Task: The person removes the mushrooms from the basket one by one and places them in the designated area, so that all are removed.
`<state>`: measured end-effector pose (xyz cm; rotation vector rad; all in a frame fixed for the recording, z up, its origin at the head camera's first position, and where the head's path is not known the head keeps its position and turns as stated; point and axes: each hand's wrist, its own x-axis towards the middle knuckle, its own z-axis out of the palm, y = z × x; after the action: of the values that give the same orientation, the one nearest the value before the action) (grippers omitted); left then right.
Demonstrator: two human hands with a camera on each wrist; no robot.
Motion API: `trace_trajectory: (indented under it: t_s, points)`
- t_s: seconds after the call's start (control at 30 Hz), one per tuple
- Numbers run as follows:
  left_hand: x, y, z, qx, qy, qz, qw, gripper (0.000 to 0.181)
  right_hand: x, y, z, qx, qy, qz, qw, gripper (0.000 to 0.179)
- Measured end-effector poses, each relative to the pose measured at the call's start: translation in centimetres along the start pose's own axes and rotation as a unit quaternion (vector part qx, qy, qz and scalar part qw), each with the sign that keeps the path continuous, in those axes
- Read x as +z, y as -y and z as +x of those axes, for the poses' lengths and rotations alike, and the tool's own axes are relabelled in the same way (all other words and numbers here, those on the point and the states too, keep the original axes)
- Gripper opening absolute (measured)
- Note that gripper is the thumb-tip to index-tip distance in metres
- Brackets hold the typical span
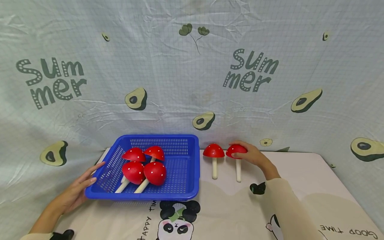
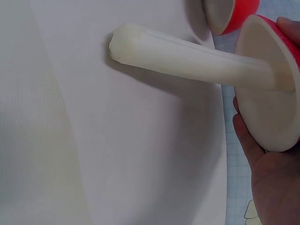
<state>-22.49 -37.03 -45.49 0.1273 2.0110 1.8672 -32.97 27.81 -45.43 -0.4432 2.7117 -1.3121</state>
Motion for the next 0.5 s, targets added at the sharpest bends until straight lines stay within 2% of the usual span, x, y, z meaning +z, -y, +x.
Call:
trace_trajectory:
  t_s: [0.5]
  points:
    - [0.02, 0.05, 0.09, 0.003, 0.0, -0.002, 1.0, 0.059, 0.46, -0.35, 0.17, 0.033, -0.002, 0.003, 0.9994, 0.052]
